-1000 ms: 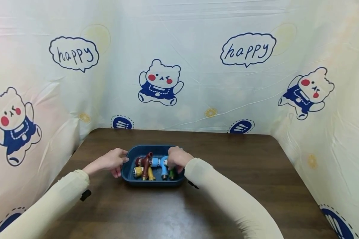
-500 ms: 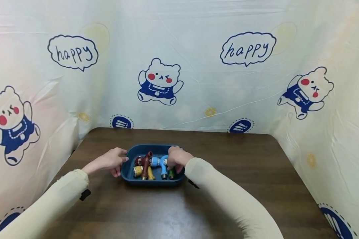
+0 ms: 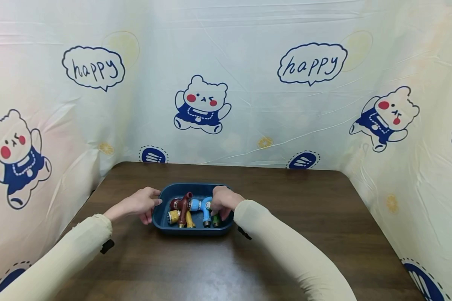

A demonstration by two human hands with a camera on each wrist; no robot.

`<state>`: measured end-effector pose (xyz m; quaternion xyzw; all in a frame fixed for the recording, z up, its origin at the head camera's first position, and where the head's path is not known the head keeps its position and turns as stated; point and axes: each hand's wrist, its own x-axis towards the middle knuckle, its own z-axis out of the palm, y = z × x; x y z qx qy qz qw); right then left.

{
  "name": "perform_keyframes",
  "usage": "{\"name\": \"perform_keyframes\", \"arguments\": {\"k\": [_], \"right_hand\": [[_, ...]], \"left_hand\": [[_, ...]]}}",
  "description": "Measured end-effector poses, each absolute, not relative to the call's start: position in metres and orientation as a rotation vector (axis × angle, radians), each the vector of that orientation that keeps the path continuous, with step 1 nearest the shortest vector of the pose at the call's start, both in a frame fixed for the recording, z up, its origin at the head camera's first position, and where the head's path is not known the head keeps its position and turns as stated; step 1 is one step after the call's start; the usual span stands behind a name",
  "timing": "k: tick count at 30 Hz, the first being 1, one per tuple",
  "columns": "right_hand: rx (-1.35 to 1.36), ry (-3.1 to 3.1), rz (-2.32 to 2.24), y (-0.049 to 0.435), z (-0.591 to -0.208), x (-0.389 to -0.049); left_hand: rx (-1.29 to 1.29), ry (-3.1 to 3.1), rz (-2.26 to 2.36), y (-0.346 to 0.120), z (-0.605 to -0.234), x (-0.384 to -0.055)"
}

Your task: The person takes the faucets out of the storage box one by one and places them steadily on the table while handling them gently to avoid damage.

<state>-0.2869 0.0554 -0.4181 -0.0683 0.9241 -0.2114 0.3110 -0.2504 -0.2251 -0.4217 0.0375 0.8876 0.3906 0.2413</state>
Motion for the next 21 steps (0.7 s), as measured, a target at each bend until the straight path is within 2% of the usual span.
{"name": "perform_keyframes", "arguments": {"k": [21], "right_hand": [[-0.167,2.413,-0.623,0.0565,-0.4197,-0.2866]], "left_hand": [[0.106,2.445,1.051,-0.223,-0.4203,-0.2483]]}}
